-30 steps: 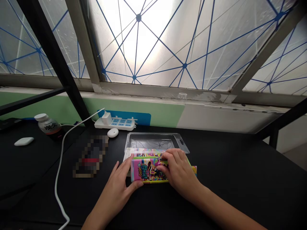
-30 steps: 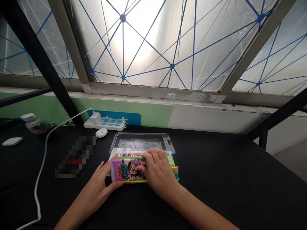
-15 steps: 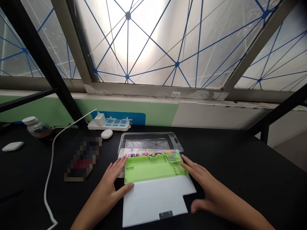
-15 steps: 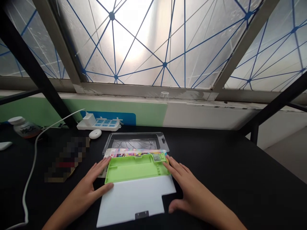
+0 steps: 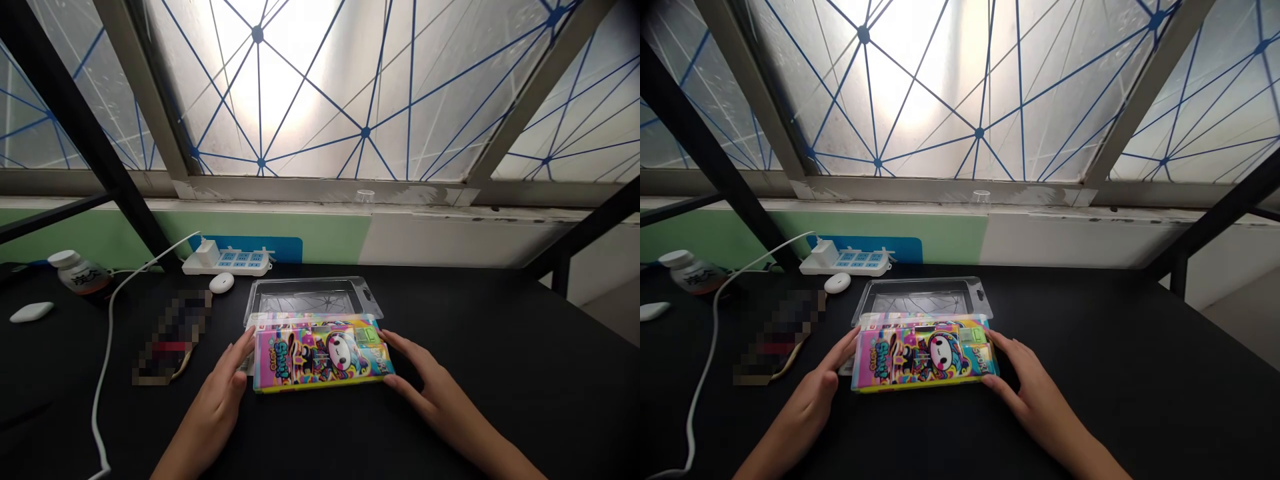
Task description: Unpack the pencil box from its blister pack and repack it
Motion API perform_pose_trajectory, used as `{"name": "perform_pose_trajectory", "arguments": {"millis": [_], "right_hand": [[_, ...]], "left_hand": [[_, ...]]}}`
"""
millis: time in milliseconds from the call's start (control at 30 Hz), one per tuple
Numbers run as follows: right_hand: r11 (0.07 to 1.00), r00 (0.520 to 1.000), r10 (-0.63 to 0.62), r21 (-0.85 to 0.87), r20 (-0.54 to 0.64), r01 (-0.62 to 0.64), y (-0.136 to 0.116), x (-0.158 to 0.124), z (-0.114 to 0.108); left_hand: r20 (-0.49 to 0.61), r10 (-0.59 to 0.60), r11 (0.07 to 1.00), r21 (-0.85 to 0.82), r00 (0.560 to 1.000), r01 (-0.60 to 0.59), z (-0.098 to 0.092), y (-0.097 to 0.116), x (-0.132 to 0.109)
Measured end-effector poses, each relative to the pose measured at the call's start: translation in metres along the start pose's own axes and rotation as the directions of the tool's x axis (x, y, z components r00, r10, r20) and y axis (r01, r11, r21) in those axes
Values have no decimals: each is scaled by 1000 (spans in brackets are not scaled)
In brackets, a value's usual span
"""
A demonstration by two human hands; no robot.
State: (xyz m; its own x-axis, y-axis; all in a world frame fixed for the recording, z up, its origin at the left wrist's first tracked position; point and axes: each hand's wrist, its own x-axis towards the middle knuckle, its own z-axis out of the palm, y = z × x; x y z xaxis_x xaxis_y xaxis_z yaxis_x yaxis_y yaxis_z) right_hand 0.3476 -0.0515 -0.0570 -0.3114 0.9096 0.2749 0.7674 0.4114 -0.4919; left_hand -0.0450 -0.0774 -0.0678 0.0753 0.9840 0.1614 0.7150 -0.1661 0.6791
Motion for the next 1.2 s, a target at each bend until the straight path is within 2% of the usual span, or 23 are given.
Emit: {"name": "perform_pose_trajectory", "arguments": {"millis": [100,200,267,300,367,467,533,600,767,867,967,1033,1100,1200], "right_hand": [[981,988,-156,-122,-12,153,-1,-3,7],[953,961,-265,-172,-78,249,-4,-5,8],[947,947,-295,-172,-124,272,-9,0,2],[948,944,-297,-167,-145,272,-12,5,-3],[962,949,-258,-139,-180,236,-16,21,-12],[993,980,-115,-60,-165,106,-18,57,-19],[997,990,-69,-49,-125,64,-14,81,-15],[989,989,-115,-104,-90,105,-7,99,-4],[956,975,-218,-212,-42,204,5,111,27],[901,963,-262,-376,-69,218,0,106,29],[837,924,-378,-451,-66,310,-16,96,26],[813,880,-475,-386,-8,436,-32,86,27],[794,836,-533,-265,128,547,-49,76,30],[839,799,-477,-82,365,538,-70,66,33]], "left_hand": [[36,11,998,-65,999,-9,3,1,-1],[-92,94,995,-25,991,-96,2,13,-4],[-195,175,985,24,965,-173,-2,30,0],[-233,213,977,42,949,-209,-5,40,6],[-251,160,987,71,955,-147,-13,59,23],[-218,125,986,134,968,-97,-22,75,59],[-195,112,982,173,974,-78,-22,71,80],[-151,62,980,196,987,-32,-17,59,94],[-8,-29,939,342,1000,30,3,28,95],[-18,23,873,487,1000,-12,8,32,92],[-14,103,842,533,995,-79,12,50,97],[27,141,858,495,990,-135,16,62,104],[77,160,881,438,984,-177,23,70,113],[144,137,905,384,980,-183,32,72,127]]}}
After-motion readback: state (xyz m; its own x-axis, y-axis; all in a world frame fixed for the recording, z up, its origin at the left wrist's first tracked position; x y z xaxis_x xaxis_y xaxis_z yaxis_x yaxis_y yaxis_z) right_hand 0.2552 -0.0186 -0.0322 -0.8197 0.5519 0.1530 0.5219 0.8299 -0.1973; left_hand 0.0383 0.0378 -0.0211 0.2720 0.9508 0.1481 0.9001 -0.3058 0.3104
